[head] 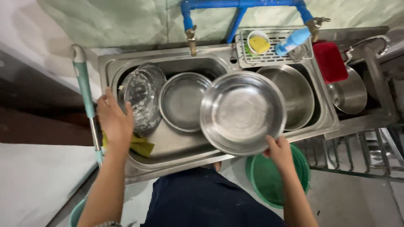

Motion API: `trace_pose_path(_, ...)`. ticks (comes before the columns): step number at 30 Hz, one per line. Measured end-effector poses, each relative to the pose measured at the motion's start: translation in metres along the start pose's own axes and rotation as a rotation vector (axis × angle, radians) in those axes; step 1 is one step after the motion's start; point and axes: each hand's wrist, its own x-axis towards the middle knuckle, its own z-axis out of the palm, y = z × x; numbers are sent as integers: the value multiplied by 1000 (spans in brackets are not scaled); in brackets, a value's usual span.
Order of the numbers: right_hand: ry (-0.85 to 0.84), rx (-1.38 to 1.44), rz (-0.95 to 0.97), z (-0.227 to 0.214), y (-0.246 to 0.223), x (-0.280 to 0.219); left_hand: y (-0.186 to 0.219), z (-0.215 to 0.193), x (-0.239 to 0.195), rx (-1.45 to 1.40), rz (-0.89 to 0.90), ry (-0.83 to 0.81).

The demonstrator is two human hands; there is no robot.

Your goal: The person carries two metal bowls to a double sink, rinses them under running water, and washes them by hand. They then retrieve a small saucepan, rinse it, and fill it with water from the tap.

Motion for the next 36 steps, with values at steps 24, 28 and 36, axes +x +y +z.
trace_pose_path(24,-385,33,-11,107,-15,59,46,-74,-33,-459,-64,-417)
trace_pose_path(28,-264,90,-26,73,-7,67,19,-59,-34,-425,383,-390)
trace_pose_path(36,-28,274,17,18,23,90,55,-41,-35,-427,628,-680)
